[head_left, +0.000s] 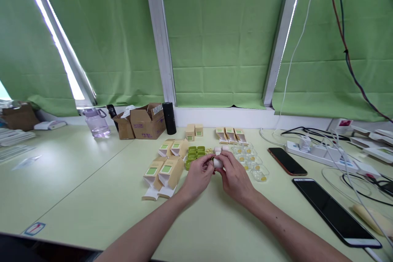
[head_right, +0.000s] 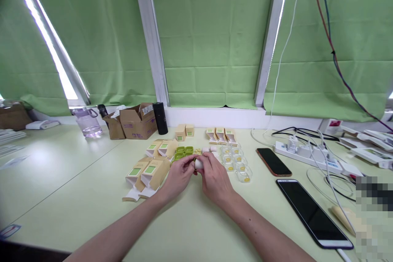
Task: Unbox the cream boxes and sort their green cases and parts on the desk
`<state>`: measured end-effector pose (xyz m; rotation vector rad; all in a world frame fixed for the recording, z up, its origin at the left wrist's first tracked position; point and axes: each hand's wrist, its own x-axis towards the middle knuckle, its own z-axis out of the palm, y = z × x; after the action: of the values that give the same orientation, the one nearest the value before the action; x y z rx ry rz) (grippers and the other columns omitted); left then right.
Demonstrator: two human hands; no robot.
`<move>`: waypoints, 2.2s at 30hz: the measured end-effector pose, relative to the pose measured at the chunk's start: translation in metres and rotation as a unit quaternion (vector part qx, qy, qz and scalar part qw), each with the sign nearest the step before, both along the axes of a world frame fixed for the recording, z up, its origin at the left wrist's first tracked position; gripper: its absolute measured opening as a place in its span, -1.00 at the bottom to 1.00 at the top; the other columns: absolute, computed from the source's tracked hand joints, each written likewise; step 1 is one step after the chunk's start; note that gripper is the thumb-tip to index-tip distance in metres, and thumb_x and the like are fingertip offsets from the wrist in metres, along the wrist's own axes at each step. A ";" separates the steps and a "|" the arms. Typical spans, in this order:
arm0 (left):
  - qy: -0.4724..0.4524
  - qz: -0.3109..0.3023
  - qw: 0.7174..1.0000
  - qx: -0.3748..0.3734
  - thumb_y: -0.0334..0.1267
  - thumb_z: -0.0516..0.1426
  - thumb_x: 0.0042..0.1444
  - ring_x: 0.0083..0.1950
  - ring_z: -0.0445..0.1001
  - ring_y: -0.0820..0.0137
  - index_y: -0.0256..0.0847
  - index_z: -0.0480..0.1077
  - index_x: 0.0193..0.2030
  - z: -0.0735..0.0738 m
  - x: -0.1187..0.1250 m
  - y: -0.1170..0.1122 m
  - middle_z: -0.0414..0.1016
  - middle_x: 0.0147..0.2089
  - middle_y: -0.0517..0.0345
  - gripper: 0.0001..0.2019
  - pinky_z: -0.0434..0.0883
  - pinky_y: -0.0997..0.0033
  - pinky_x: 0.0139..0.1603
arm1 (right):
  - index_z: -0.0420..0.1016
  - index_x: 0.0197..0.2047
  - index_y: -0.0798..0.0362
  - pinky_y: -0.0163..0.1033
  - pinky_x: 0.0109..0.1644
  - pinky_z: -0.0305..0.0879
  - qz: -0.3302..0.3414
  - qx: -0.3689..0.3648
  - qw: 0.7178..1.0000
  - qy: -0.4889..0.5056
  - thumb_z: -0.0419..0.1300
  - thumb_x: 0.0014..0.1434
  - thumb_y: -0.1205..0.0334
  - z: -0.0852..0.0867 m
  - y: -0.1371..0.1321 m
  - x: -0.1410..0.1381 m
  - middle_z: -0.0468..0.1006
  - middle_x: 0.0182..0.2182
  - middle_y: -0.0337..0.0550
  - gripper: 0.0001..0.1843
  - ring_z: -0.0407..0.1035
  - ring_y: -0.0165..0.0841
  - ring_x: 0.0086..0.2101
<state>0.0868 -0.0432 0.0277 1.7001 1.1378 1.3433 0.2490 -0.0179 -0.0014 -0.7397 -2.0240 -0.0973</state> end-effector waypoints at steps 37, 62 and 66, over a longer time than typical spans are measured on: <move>0.142 0.000 0.969 0.203 -0.41 0.17 0.18 -0.02 0.52 0.25 -0.11 0.32 0.24 -0.003 -0.012 -0.011 0.44 0.21 -0.10 -0.53 0.55 0.25 -0.10 | 0.49 0.16 -0.06 -0.01 -0.08 0.53 -0.014 0.015 0.996 0.088 0.22 0.30 0.31 0.007 -0.009 0.009 0.53 -0.04 0.02 -0.64 0.47 -0.11 -0.04; 0.120 0.046 0.983 0.130 -0.29 0.04 0.37 0.08 0.61 0.22 -0.17 0.49 0.19 -0.008 -0.006 0.001 0.62 0.12 -0.04 -0.66 0.60 0.23 0.06 | 0.28 0.27 0.03 -0.07 -0.18 0.55 -0.022 0.038 0.999 -0.024 0.06 0.35 0.40 0.009 -0.008 0.004 0.50 0.06 0.13 -0.56 0.53 -0.09 -0.06; 0.123 0.046 0.983 0.126 -0.30 0.02 0.37 0.07 0.62 0.22 -0.16 0.50 0.19 -0.005 -0.005 -0.001 0.62 0.13 -0.04 -0.65 0.60 0.20 0.07 | 0.27 0.29 0.03 -0.03 -0.14 0.56 -0.018 0.026 0.999 -0.019 0.05 0.34 0.40 0.007 -0.006 0.003 0.48 0.08 0.15 -0.54 0.52 -0.07 -0.03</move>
<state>0.0823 -0.0438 0.0230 2.0655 1.2365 1.4110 0.2524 -0.0240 0.0057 -0.7465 -2.0360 -0.1852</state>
